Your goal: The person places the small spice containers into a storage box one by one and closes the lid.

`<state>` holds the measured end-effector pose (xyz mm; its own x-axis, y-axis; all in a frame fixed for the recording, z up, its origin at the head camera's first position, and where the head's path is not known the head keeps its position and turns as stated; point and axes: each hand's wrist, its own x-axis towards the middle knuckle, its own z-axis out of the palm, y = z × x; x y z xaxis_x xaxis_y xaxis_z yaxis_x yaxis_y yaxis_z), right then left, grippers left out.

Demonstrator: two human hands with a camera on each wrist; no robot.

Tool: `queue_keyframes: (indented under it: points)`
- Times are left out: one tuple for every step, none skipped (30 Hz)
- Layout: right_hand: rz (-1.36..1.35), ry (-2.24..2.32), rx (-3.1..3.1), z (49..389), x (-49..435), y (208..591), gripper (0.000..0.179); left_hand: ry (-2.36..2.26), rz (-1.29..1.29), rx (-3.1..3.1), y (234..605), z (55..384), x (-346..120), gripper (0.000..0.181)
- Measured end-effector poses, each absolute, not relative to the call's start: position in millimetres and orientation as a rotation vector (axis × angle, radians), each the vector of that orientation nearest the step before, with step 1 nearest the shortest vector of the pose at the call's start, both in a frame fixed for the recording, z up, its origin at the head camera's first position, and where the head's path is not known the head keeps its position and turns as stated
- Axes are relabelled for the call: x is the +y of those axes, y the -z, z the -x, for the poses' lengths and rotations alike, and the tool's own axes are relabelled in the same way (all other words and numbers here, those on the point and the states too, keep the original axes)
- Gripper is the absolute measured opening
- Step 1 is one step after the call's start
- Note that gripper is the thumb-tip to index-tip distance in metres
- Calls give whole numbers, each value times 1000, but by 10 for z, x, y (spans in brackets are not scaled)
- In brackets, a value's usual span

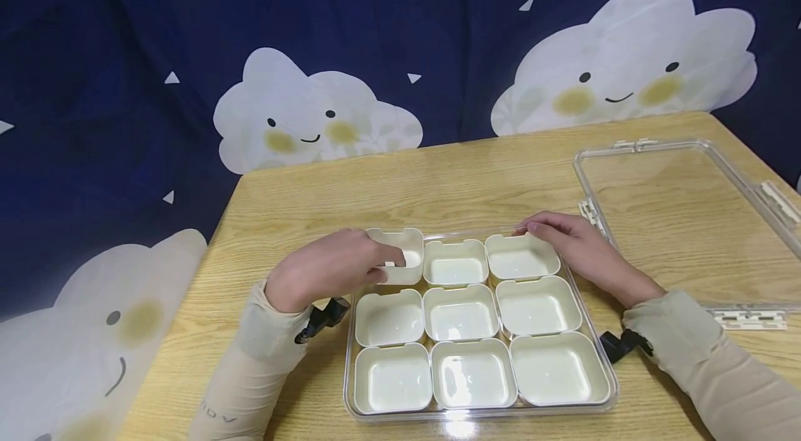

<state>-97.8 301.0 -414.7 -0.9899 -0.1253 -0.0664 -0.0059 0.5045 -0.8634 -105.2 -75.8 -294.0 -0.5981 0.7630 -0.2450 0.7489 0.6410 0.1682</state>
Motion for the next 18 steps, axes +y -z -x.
queue_keyframes:
  points:
    - [106, 1497, 2623, 978, 3006, 4140, 43, -70, -1207, 2563, 2941, 1052, -753, 37]
    - [106, 1487, 2628, 977, 3003, 4135, 43, -70, -1200, 2558, 2943, 1052, -750, 37]
    - [98, 1484, 2632, 977, 2999, 4131, 43, -69, -1194, 2553, 2945, 1051, -747, 37]
    - [96, 1477, 2637, 977, 2997, 4128, 42, -66, -1194, 2550, 2950, 1053, -744, 35]
    - [110, 1471, 2642, 975, 3000, 4127, 42, -67, -1193, 2546, 2956, 1054, -742, 34]
    - [120, 1468, 2643, 975, 3006, 4129, 42, -66, -1189, 2541, 2962, 1056, -740, 33]
    - [120, 1471, 2644, 976, 3010, 4132, 41, -65, -1183, 2534, 2969, 1060, -735, 32]
    - [128, 1471, 2643, 973, 3015, 4133, 41, -70, -1171, 2526, 2979, 1064, -728, 31]
    - [125, 1473, 2641, 971, 3015, 4134, 41, -69, -1158, 2515, 2990, 1069, -722, 30]
    - [121, 1473, 2640, 970, 3014, 4134, 41, -67, -1145, 2503, 3001, 1073, -715, 30]
    - [121, 1473, 2640, 968, 3012, 4133, 41, -67, -1128, 2491, 3010, 1077, -708, 29]
    - [111, 1475, 2637, 967, 3005, 4132, 41, -63, -1113, 2480, 3019, 1081, -701, 29]
    - [102, 1477, 2635, 965, 2996, 4128, 42, -61, -1100, 2468, 3028, 1085, -693, 30]
    - [93, 1483, 2628, 963, 2988, 4123, 42, -61, -1090, 2459, 3038, 1088, -688, 30]
    - [95, 1480, 2630, 961, 2984, 4121, 43, -56, -1087, 2453, 3044, 1090, -684, 31]
    - [99, 1482, 2629, 962, 2982, 4119, 43, -56, -1083, 2448, 3050, 1092, -681, 31]
    - [103, 1485, 2627, 962, 2982, 4117, 43, -58, -1080, 2445, 3056, 1095, -679, 31]
    - [107, 1487, 2625, 962, 2983, 4117, 42, -59, -1077, 2441, 3060, 1096, -676, 31]
